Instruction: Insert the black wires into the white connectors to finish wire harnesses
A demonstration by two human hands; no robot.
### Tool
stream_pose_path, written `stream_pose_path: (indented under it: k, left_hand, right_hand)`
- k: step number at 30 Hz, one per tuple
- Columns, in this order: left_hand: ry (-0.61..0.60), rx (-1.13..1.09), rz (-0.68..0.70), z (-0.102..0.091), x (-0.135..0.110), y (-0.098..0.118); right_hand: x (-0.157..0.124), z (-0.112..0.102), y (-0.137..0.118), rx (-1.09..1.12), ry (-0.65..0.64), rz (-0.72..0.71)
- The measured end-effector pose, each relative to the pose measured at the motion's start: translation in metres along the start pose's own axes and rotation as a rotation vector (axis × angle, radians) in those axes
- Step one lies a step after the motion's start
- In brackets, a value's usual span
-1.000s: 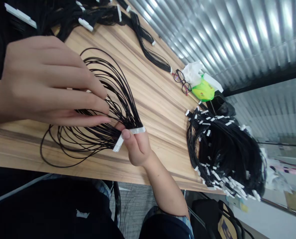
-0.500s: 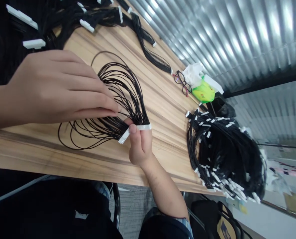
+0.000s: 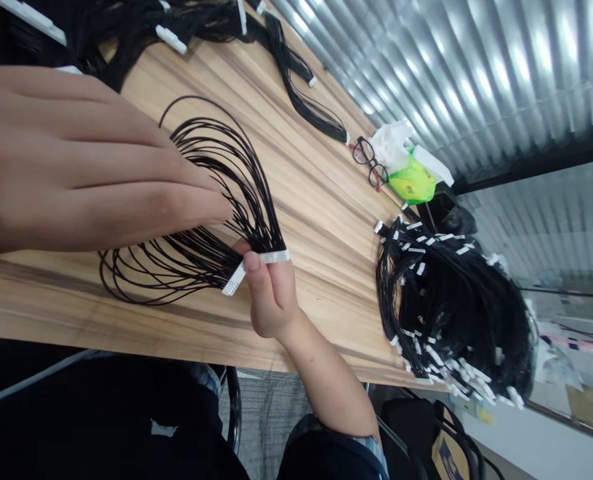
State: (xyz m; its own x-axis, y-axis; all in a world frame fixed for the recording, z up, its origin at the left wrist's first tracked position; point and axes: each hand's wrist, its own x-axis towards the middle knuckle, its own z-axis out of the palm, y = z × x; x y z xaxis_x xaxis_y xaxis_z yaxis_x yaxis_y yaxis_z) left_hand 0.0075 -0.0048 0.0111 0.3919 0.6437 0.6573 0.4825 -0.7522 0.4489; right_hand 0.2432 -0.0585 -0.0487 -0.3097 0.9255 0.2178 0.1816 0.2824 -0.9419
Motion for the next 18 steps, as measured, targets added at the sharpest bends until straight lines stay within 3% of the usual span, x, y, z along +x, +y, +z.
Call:
stream_pose_path:
  k: [3, 6, 8, 12, 14, 16, 18]
  left_hand:
    - [-0.077, 0.079, 0.295, 0.007, -0.004, 0.002]
    - [0.021, 0.15, 0.573, 0.011, -0.013, 0.004]
    - [0.064, 0.246, 0.527, 0.009, -0.016, 0.002]
    - [-0.023, 0.348, 0.23, 0.005, -0.011, -0.005]
    - [0.005, 0.322, 0.269, 0.005, -0.007, -0.006]
    - [0.126, 0.288, 0.401, 0.007, -0.006, -0.006]
    - [0.154, 0.297, 0.534, 0.009, -0.007, -0.003]
  right_hand:
    - [-0.003, 0.0, 0.003, -0.018, 0.015, -0.005]
    - [-0.004, 0.0, 0.004, -0.033, -0.003, -0.04]
    - [-0.003, 0.0, 0.002, -0.02, -0.005, -0.078]
    - [-0.001, 0.0, -0.002, 0.012, 0.049, -0.086]
    - [-0.001, -0.001, -0.002, -0.042, 0.115, -0.084]
    - [-0.002, -0.003, -0.002, -0.109, 0.172, -0.104]
    - [-0.002, -0.005, -0.002, -0.143, 0.208, -0.146]
